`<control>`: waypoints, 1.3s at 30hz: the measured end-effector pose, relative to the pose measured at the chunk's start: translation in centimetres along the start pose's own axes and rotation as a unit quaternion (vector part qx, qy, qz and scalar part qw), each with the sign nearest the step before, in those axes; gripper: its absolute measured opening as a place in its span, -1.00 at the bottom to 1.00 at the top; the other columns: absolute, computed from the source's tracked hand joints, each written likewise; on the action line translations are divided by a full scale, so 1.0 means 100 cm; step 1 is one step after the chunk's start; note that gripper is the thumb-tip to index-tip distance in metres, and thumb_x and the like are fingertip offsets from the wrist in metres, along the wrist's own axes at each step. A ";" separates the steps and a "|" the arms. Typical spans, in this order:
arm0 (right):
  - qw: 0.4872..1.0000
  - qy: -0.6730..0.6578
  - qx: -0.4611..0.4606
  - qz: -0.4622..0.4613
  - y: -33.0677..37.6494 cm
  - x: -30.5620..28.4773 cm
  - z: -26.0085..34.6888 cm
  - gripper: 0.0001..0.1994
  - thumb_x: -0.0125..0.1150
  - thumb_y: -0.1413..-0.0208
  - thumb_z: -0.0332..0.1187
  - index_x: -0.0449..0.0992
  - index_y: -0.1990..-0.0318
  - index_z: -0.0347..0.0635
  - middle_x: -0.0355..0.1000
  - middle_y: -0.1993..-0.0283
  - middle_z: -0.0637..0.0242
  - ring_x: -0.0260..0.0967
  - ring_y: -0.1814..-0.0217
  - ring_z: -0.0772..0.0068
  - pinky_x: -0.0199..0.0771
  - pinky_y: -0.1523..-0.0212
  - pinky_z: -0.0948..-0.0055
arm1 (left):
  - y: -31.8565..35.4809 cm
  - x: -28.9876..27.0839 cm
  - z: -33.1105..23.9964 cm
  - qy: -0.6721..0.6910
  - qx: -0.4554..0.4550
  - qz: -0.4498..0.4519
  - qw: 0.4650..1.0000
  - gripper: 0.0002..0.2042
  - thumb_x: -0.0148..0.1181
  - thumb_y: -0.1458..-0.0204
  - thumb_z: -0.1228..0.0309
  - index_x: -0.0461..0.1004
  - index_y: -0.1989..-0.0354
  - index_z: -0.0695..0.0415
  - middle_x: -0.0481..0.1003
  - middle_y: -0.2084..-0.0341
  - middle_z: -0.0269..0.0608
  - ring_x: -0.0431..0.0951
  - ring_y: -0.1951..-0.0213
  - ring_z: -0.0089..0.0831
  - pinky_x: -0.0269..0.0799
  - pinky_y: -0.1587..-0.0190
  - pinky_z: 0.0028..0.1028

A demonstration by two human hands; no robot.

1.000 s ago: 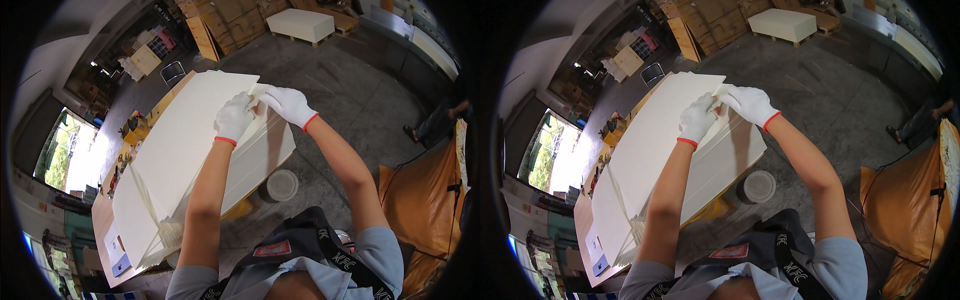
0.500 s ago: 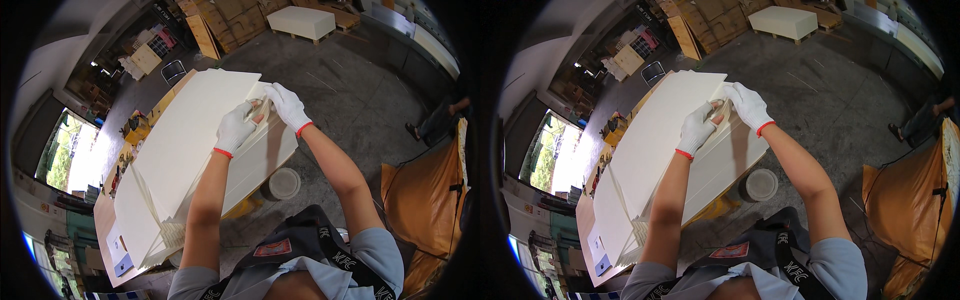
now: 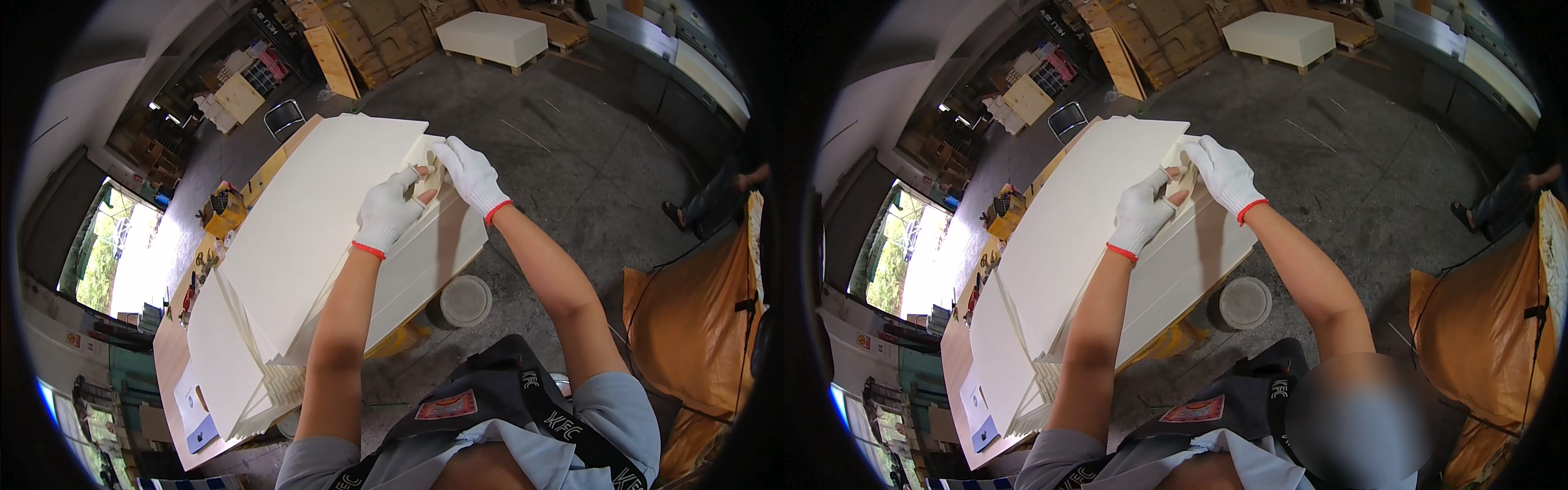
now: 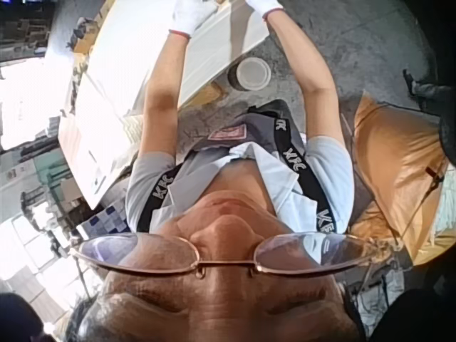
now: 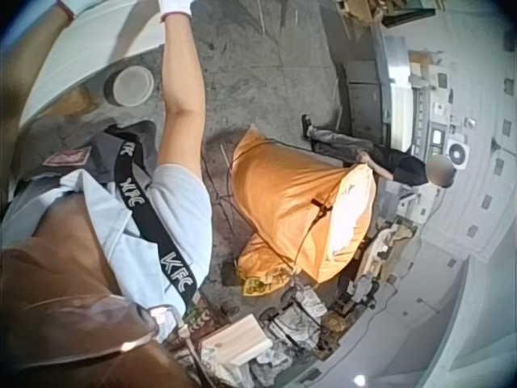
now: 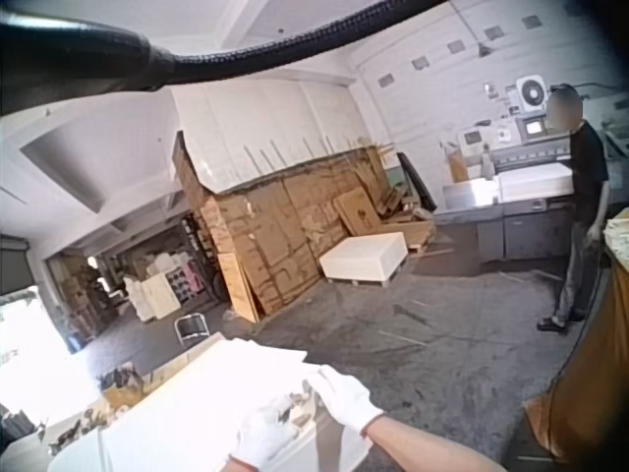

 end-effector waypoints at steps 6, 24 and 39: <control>1.000 -0.012 -0.002 -0.006 0.001 0.001 0.001 -0.51 -0.23 -0.31 0.13 0.40 0.14 -0.13 0.48 0.34 0.00 0.44 0.18 -0.14 0.35 0.15 0.07 | 0.002 -0.003 -0.001 -0.007 0.007 -0.012 1.000 -0.57 0.30 -0.06 0.17 0.52 -0.14 -0.12 0.61 0.31 -0.12 0.61 0.34 -0.27 0.47 0.18 -0.38; 1.000 -0.008 -0.001 -0.009 0.001 -0.001 0.001 -0.52 -0.20 -0.30 0.14 0.42 0.10 -0.10 0.49 0.33 0.00 0.45 0.17 -0.13 0.36 0.15 0.06 | -0.004 0.002 0.013 -0.015 -0.009 -0.019 1.000 -0.67 0.18 -0.16 0.19 0.53 -0.11 -0.18 0.60 0.36 -0.08 0.62 0.32 -0.29 0.48 0.17 -0.37; 1.000 -0.013 0.017 -0.010 0.000 -0.001 -0.006 -0.51 -0.20 -0.29 0.15 0.42 0.08 -0.09 0.49 0.34 0.04 0.46 0.18 -0.09 0.37 0.13 0.08 | 0.002 -0.003 -0.006 -0.005 0.004 -0.006 1.000 -0.59 0.32 -0.06 0.16 0.54 -0.11 -0.14 0.61 0.27 -0.07 0.63 0.24 -0.21 0.49 0.13 -0.38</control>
Point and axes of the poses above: each hand's wrist, its own y-axis away from the middle knuckle, its own x-axis out of the palm, z = x × y, the point moved 10 cm from there along -y, towards the middle knuckle
